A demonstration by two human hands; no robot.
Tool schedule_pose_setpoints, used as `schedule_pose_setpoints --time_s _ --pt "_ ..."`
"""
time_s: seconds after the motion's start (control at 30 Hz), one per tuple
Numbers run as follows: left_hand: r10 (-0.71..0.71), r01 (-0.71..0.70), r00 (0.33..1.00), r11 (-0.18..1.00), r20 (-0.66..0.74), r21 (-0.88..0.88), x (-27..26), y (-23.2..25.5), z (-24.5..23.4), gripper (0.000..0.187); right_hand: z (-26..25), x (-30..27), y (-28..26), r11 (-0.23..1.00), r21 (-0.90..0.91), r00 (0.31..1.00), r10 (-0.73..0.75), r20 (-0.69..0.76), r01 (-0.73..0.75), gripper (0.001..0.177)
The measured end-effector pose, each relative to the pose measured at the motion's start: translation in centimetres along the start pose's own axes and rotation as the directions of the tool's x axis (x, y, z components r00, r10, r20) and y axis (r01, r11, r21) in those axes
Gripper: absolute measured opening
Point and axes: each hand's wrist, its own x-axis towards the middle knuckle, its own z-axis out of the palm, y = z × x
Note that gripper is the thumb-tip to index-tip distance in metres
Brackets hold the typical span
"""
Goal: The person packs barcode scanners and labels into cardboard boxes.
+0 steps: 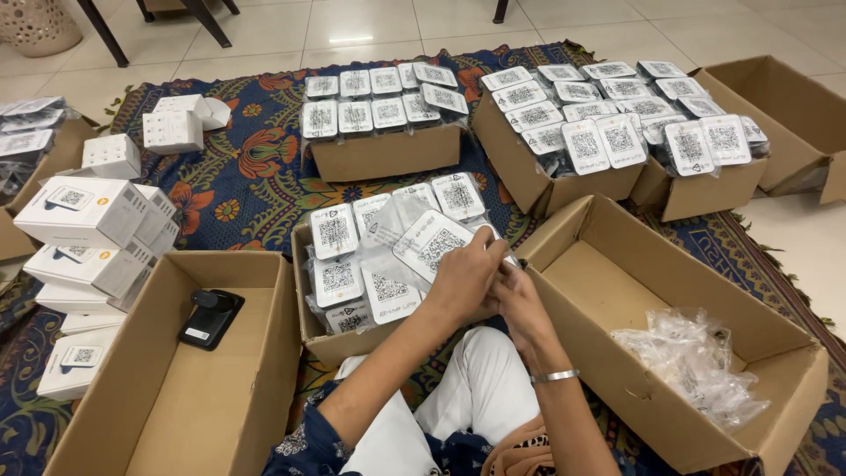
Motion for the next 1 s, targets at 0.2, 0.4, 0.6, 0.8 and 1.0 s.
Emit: schedule_pose_setpoints --time_s 0.2,0.4,0.6,0.8,1.0 --pt "0.050 -0.049 0.997 0.999 -0.062 0.016 -0.1 -0.1 3.2 0.023 -3.1 5.3 5.3 0.996 -0.050 0.981 0.068 -0.179 -0.078 0.032" --pt "0.022 -0.022 0.997 1.000 -0.080 0.000 1.0 -1.0 3.6 0.016 -2.6 10.9 6.1 0.702 -0.709 0.997 0.076 -0.009 -0.060 0.047" --pt "-0.228 0.176 0.933 0.964 -0.277 -0.199 2.4 -4.8 -0.4 0.012 -9.0 25.1 11.2 0.766 -0.643 0.881 0.311 0.356 -0.011 0.026" --pt "-0.425 0.309 0.827 0.890 -0.368 -0.335 2.6 -11.8 -1.7 0.012 -1.0 27.3 6.8 0.430 -0.748 0.557 0.500 0.663 0.505 0.023" --pt "-0.666 0.437 0.702 0.682 -0.251 -0.586 0.9 -14.1 -5.0 0.014 6.4 22.6 -3.0 0.440 -0.837 0.653 0.535 0.535 0.325 0.040"
